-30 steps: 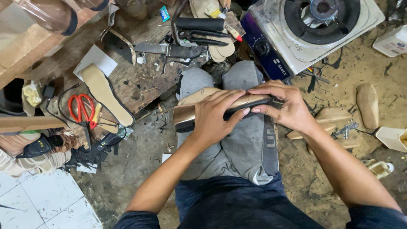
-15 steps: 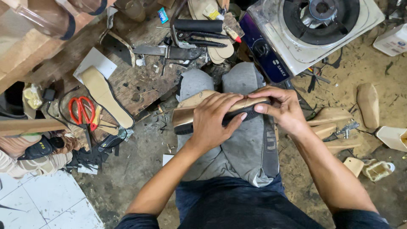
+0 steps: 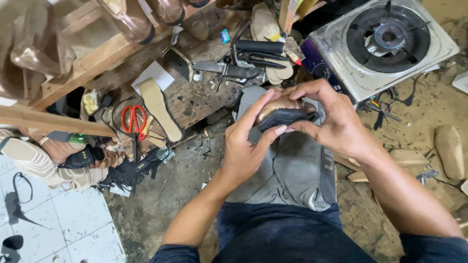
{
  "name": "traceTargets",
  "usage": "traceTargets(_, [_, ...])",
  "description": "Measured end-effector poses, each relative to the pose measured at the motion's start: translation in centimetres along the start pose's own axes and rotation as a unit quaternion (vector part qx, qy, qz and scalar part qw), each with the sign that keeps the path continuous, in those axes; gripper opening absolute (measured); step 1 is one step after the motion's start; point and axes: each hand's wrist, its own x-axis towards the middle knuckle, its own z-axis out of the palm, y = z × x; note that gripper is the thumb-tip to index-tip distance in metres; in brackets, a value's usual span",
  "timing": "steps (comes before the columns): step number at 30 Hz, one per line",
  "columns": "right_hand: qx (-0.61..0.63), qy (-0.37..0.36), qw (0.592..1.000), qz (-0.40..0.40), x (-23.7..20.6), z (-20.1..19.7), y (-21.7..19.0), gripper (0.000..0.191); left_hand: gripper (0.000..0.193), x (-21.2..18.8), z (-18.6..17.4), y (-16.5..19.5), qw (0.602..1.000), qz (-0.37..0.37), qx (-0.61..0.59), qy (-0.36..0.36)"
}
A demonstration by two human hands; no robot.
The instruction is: The person heats a shoe sole on a gas stove, then presses it onto a shoe upper. They use a curved metal tool to press and smooth the sole edges along the shoe. The process is repeated for a second shoe.
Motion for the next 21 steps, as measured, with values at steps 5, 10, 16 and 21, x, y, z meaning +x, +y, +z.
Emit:
traceTargets(5, [-0.066, 0.109, 0.992, -0.023, -2.0, 3.5, -1.4, 0.041, 0.051, -1.9, -1.7, 1.2, 0.994, -0.005, 0.103, -0.026])
traceTargets(10, [-0.069, 0.071, 0.995, -0.031, -3.6, 4.9, -1.6, 0.030, 0.053, -2.3, -2.8, 1.3, 0.976, 0.029, 0.193, -0.096])
traceTargets(16, [-0.046, 0.075, 0.996, -0.021, -3.7, 4.4, -1.5, 0.025, 0.042, -2.6, -2.4, 0.7, 0.974, 0.053, 0.195, -0.102])
traceTargets(21, [-0.037, 0.087, 0.996, 0.007, -4.0, 4.5, -1.3, 0.025, 0.035, -3.0, -1.9, -0.2, 0.978, 0.057, 0.187, -0.078])
